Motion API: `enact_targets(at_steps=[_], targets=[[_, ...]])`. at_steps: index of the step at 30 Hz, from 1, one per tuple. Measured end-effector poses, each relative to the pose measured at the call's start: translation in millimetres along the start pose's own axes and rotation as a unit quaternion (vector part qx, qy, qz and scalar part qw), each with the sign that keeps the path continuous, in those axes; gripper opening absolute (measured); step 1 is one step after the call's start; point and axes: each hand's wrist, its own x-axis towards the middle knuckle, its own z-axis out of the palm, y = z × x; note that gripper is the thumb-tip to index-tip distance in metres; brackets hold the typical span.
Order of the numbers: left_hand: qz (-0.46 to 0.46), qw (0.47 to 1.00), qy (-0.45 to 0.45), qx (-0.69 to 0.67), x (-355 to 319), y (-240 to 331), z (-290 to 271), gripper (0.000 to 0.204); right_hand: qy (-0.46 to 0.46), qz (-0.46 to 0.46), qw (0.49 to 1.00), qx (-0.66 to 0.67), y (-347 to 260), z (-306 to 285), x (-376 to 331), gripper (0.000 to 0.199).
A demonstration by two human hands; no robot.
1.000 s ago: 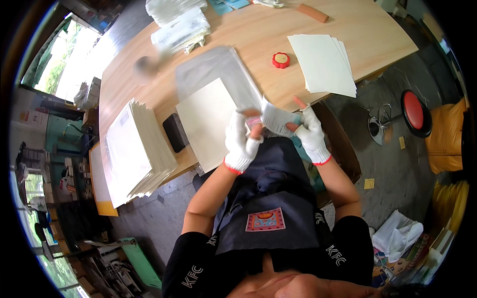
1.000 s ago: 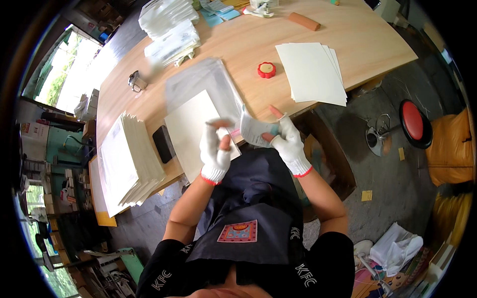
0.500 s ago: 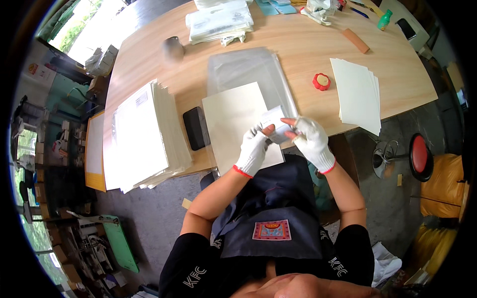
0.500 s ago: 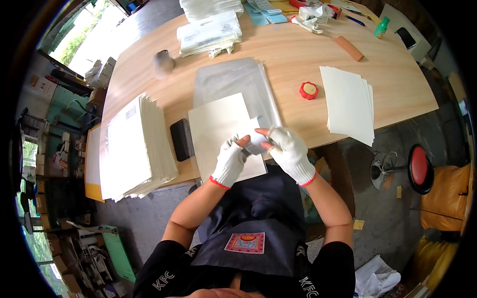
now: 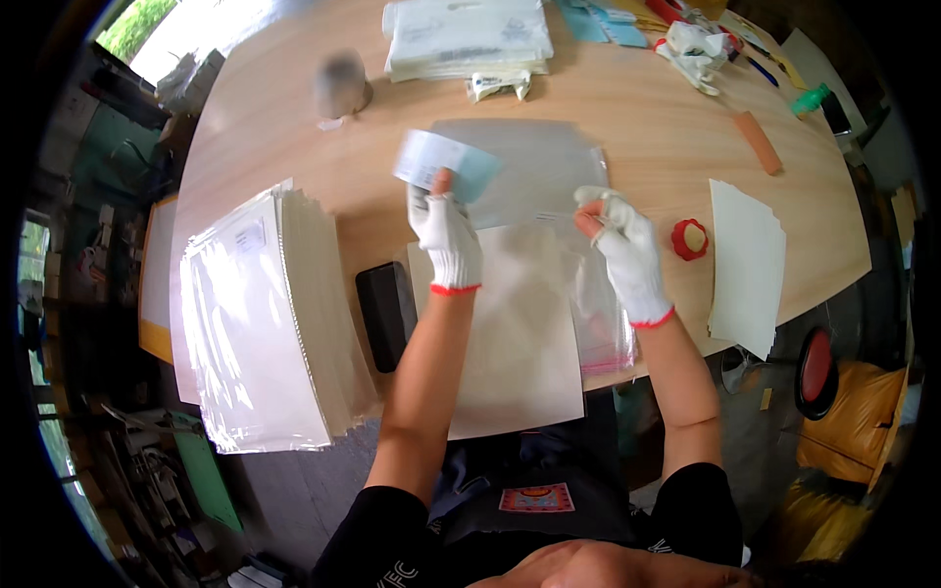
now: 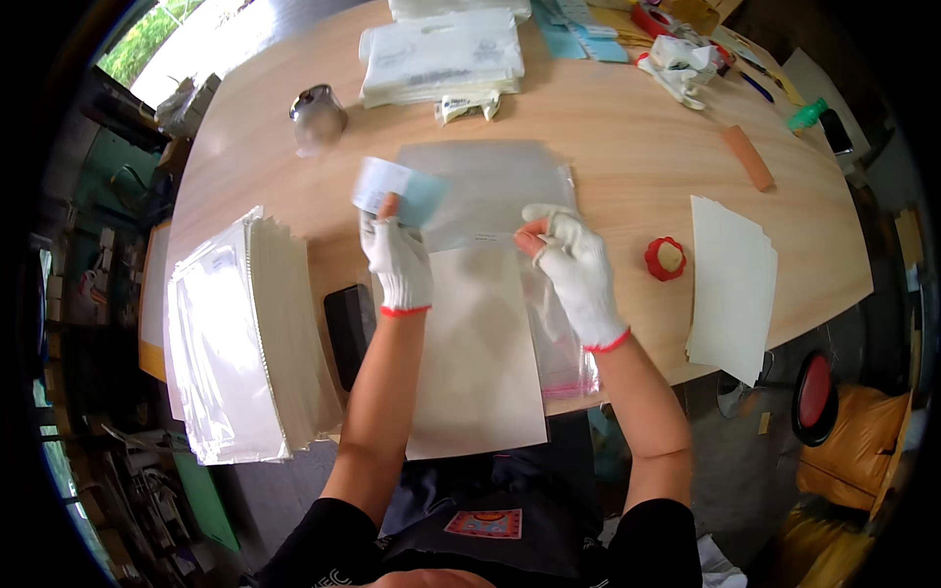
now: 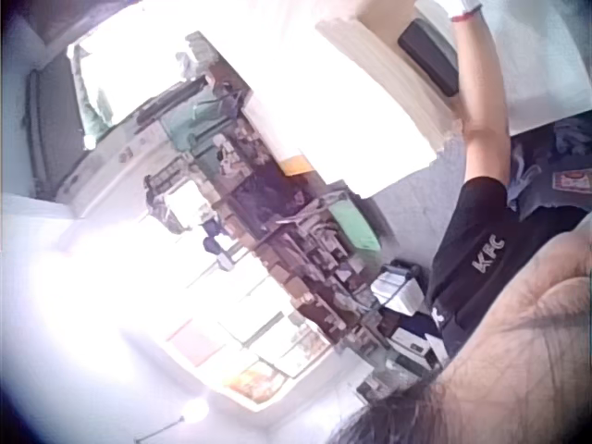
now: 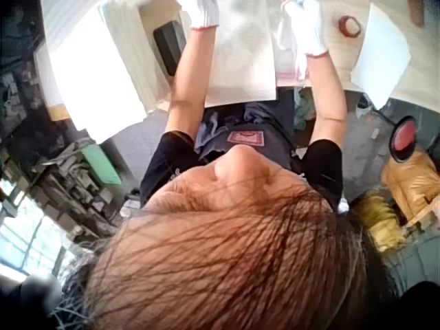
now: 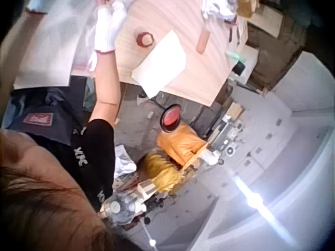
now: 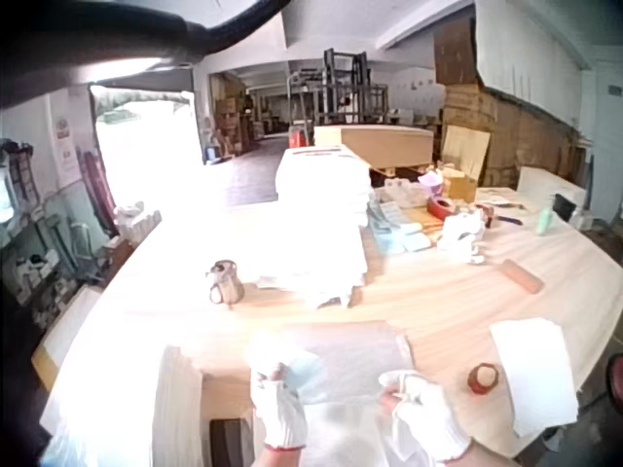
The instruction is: The person places white rectangular sheets into clear plastic bags on a wooden table. They smooth the sheets inside the bags and seal them. The person then stacks the filled bags and moves them to a different location in the room.
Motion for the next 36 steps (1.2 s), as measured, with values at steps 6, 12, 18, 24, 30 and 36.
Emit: enact_targets(at_steps=[6,12,18,24,30,36], targets=[[0.060,0.996,0.058,0.039,13,-29,-26,0.029,-0.091,0.060,0.980,-0.168,61,17,23,0.009],[0.046,0.997,0.046,0.031,16,-33,-23,0.029,-0.014,-0.037,0.957,-0.288,78,30,21,0.010],[-0.011,0.998,-0.006,0.066,8,-26,-15,0.031,0.004,-0.100,0.882,-0.461,70,28,17,0.035],[-0.074,0.990,-0.088,0.085,5,-21,-9,0.034,-0.012,-0.252,0.918,-0.305,26,28,49,0.040],[-0.097,0.976,-0.181,0.069,3,-29,-10,0.037,-0.130,-0.105,0.972,-0.164,2,42,80,0.026],[-0.184,0.971,-0.127,0.080,6,-32,-21,0.033,-0.154,-0.319,0.811,-0.467,-5,27,62,0.015]])
